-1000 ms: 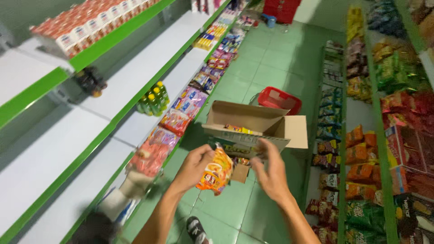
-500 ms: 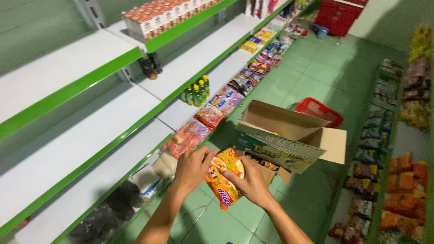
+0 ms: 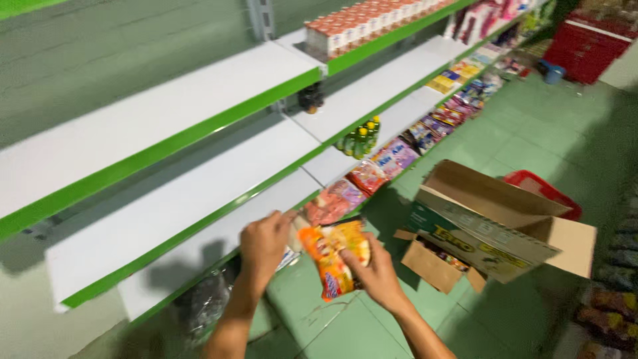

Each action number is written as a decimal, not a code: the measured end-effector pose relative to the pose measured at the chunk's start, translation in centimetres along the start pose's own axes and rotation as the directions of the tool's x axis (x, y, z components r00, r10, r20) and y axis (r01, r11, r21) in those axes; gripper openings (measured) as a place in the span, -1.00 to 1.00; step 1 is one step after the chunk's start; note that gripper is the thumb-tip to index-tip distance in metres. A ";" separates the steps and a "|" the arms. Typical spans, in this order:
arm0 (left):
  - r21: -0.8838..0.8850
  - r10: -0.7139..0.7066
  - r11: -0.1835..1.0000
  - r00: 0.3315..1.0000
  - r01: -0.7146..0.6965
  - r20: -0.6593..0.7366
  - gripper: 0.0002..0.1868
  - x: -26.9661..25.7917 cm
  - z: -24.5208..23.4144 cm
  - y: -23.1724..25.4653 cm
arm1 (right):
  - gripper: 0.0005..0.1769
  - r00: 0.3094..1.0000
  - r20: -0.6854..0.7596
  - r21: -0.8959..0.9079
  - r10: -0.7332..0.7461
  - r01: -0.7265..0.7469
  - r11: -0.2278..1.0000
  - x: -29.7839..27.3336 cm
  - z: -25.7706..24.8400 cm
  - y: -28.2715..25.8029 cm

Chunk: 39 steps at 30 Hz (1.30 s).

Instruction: The person takes instant noodle packs out of a cardboard shipping box on the floor and places them neatly onto a green-trimmed retail shelf display.

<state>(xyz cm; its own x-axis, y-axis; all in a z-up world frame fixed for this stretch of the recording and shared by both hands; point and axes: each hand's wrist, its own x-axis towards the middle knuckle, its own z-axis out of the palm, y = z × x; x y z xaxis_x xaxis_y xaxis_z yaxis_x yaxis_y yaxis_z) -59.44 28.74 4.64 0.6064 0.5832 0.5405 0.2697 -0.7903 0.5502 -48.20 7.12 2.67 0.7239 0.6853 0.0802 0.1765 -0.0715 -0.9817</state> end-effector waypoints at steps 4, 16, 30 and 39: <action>-0.197 -0.244 0.945 0.965 0.260 0.100 -0.73 -2.6 -4.7 -6.2 | -0.53 0.998 -0.058 0.340 0.004 0.016 0.940 1.2 4.8 0.8; -0.807 -0.496 0.438 0.855 0.397 0.151 -0.55 -7.4 -10.5 -14.2 | -0.42 0.968 0.229 0.828 0.098 -0.247 0.503 1.1 23.4 -3.5; -0.634 -0.380 0.737 0.919 0.235 -0.102 -0.65 1.3 -29.3 -18.2 | -0.56 0.828 0.491 0.295 -0.271 0.135 0.946 10.8 29.8 -15.0; -0.481 -0.246 0.863 0.960 0.154 -0.134 -0.40 7.5 -40.3 -16.0 | -0.60 0.713 0.491 0.351 -0.500 0.364 0.863 14.9 36.3 -23.3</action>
<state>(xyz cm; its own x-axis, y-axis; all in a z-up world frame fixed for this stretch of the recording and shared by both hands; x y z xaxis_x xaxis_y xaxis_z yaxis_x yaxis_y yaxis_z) -89.37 53.34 25.49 0.4156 0.7795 0.4686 -0.0335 -0.5017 0.8644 -65.70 45.27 20.44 0.1010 0.8802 0.4637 0.1814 0.4420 -0.8785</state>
